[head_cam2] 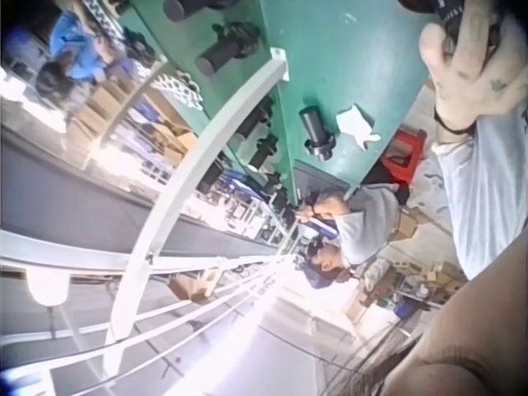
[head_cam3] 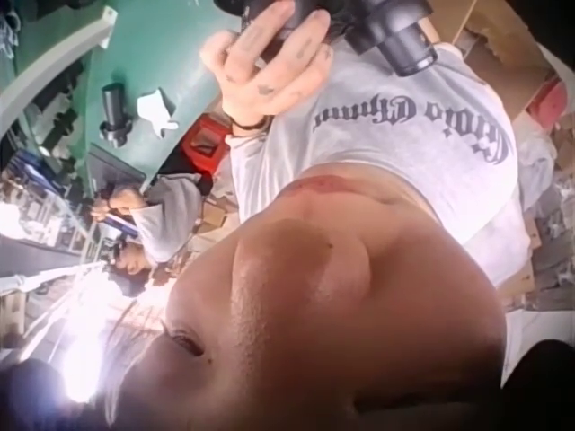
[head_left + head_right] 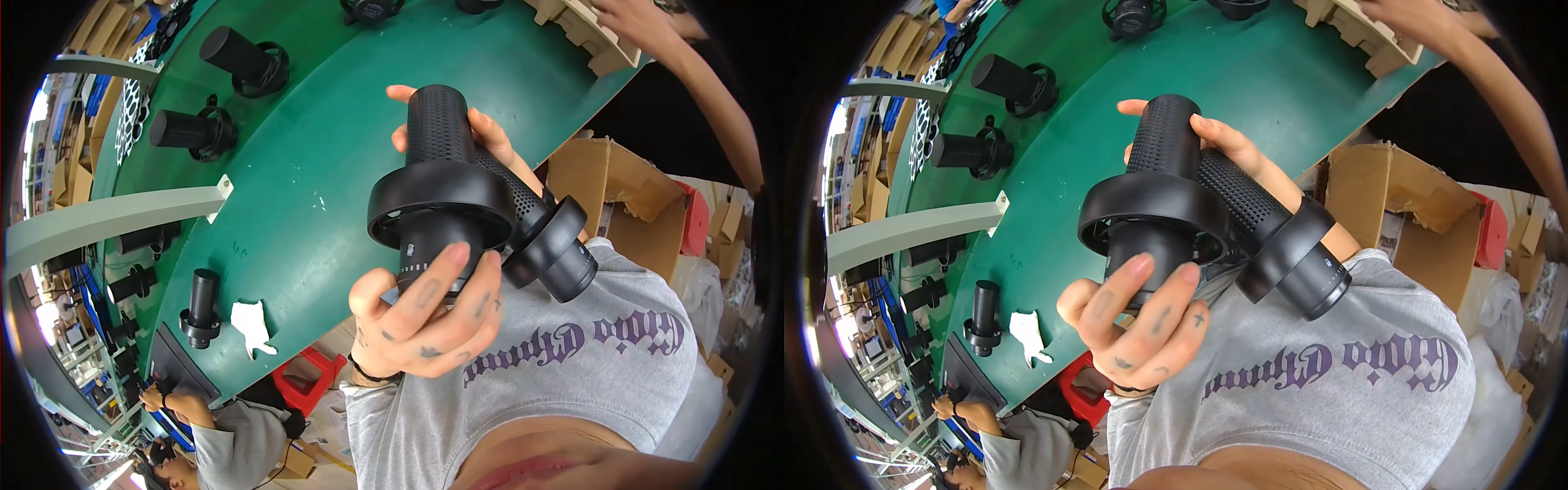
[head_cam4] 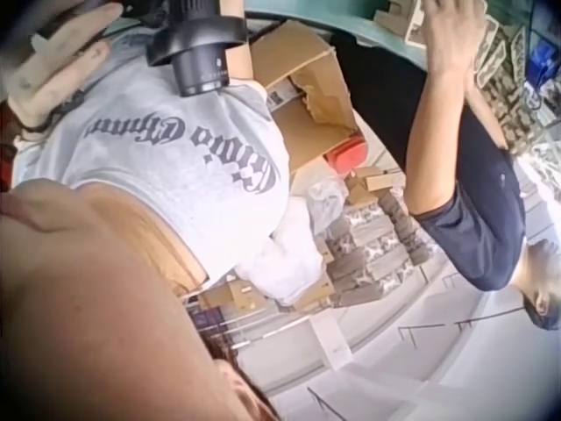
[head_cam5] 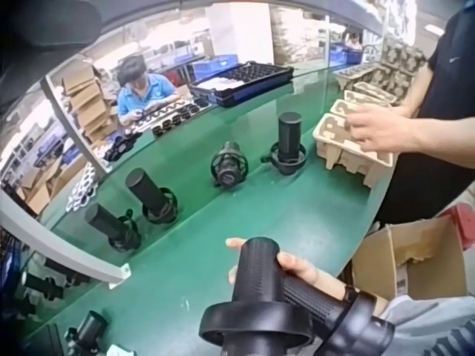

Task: The person picks up a microphone and its shock mount, fits the microphone into the mount, and rotates it by hand before placing the assembly back on the table and repeating the process.

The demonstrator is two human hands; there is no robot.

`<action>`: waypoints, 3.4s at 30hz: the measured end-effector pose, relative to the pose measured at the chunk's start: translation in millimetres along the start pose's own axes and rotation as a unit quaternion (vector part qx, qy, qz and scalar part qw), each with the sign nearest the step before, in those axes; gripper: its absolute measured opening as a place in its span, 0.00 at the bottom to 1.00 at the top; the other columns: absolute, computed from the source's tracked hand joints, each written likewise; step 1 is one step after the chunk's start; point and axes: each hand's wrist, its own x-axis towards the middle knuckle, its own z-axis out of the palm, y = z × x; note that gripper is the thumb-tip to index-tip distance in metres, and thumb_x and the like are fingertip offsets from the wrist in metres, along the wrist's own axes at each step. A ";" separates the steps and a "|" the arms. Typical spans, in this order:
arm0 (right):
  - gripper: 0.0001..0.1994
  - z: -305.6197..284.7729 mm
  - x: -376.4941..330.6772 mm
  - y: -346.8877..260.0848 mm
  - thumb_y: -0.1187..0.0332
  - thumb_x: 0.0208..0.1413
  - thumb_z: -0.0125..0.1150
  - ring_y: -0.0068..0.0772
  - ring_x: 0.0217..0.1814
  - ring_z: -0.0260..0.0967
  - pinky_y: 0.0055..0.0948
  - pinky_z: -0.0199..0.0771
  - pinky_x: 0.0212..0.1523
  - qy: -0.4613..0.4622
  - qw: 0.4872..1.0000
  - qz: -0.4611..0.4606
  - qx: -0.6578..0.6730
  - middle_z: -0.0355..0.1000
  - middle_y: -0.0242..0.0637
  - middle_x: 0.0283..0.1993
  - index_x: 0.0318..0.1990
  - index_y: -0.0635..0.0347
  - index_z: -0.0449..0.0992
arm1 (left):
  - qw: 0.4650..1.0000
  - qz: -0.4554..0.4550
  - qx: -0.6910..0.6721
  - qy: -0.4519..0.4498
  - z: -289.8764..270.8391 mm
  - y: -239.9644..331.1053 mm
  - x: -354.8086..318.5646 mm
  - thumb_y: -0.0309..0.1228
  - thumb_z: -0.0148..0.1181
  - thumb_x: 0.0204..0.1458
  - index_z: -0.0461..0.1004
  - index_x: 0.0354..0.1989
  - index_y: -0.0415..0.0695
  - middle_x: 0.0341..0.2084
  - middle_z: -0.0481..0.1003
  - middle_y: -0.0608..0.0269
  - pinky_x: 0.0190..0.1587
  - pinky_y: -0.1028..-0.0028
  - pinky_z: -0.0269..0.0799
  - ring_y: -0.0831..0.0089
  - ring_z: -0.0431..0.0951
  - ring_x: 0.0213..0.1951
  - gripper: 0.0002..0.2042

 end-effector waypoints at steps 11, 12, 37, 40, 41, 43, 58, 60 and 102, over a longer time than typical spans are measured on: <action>0.42 21.8 0.3 0.9 0.47 0.55 0.58 0.38 0.50 0.72 0.35 0.76 0.51 0.017 1.000 0.012 -0.018 0.68 0.51 0.52 0.69 0.62 0.46 | 0.999 0.027 -0.015 -0.022 -2.7 6.5 6.2 0.28 0.59 0.39 0.68 0.19 0.59 0.34 0.80 0.88 0.38 0.70 0.49 0.86 0.76 0.44 0.07; 0.42 21.8 0.3 1.0 0.47 0.55 0.58 0.38 0.50 0.72 0.35 0.76 0.51 0.016 1.000 0.014 -0.017 0.68 0.51 0.52 0.69 0.62 0.46 | 0.999 0.022 -0.015 -0.020 -2.9 6.5 6.2 0.28 0.58 0.40 0.68 0.19 0.59 0.34 0.80 0.88 0.38 0.70 0.49 0.87 0.76 0.44 0.07; 0.42 -8.2 -0.2 8.1 0.55 0.55 0.60 0.47 0.51 0.73 0.40 0.80 0.47 -0.080 0.984 -0.012 0.160 0.61 0.56 0.59 0.71 0.53 0.41 | 0.991 0.119 -0.035 -0.053 6.5 1.2 7.7 0.25 0.55 0.40 0.78 0.23 0.52 0.36 0.79 0.82 0.30 0.72 0.40 0.95 0.77 0.43 0.07; 0.42 -3.3 -0.3 9.2 0.55 0.54 0.61 0.48 0.51 0.73 0.41 0.81 0.47 -0.085 0.982 -0.020 0.168 0.60 0.56 0.59 0.71 0.53 0.42 | 0.993 0.109 -0.043 -0.029 7.6 2.0 12.3 0.25 0.55 0.41 0.79 0.24 0.51 0.36 0.80 0.80 0.29 0.73 0.40 0.94 0.78 0.43 0.07; 0.42 -2.6 -1.8 10.5 0.55 0.54 0.61 0.49 0.50 0.73 0.43 0.81 0.46 -0.079 0.977 -0.027 0.196 0.60 0.56 0.59 0.70 0.52 0.42 | 0.992 0.115 -0.049 -0.031 8.6 0.9 14.0 0.25 0.55 0.41 0.79 0.24 0.51 0.36 0.80 0.79 0.29 0.74 0.40 0.94 0.78 0.43 0.07; 0.42 5.3 -4.0 17.0 0.56 0.54 0.62 0.49 0.50 0.73 0.44 0.81 0.46 -0.071 0.971 -0.034 0.224 0.59 0.56 0.59 0.70 0.50 0.43 | 0.991 0.120 -0.058 -0.032 9.9 -2.1 20.6 0.25 0.55 0.40 0.79 0.25 0.51 0.36 0.80 0.78 0.28 0.74 0.40 0.94 0.78 0.43 0.07; 0.39 -19.6 -7.9 10.0 0.67 0.49 0.68 0.28 0.17 0.55 0.30 0.63 0.25 -0.083 0.968 -0.043 0.234 0.63 0.30 0.54 0.67 0.26 0.56 | 0.945 0.303 -0.049 -0.114 26.6 3.9 64.0 0.28 0.59 0.24 0.66 0.10 0.49 0.20 0.73 0.68 0.32 0.75 0.54 0.62 0.73 0.50 0.07; 0.37 -23.4 -4.0 15.4 0.65 0.53 0.65 0.42 0.33 0.64 0.40 0.73 0.34 -0.129 0.951 -0.066 0.273 0.58 0.42 0.59 0.67 0.35 0.52 | 0.946 0.300 -0.044 -0.119 24.9 3.3 62.5 0.28 0.60 0.26 0.67 0.11 0.49 0.21 0.74 0.68 0.32 0.75 0.54 0.62 0.72 0.51 0.06; 0.25 90.7 31.2 -44.3 0.77 0.49 0.66 0.17 0.20 0.63 0.19 0.61 0.25 -0.048 0.753 0.253 -0.606 0.68 0.30 0.19 0.56 0.66 0.67 | 0.797 -0.515 -0.283 0.136 29.4 -42.8 -57.8 0.31 0.73 0.37 0.57 0.59 0.35 0.48 0.72 0.55 0.51 0.70 0.71 0.68 0.76 0.47 0.40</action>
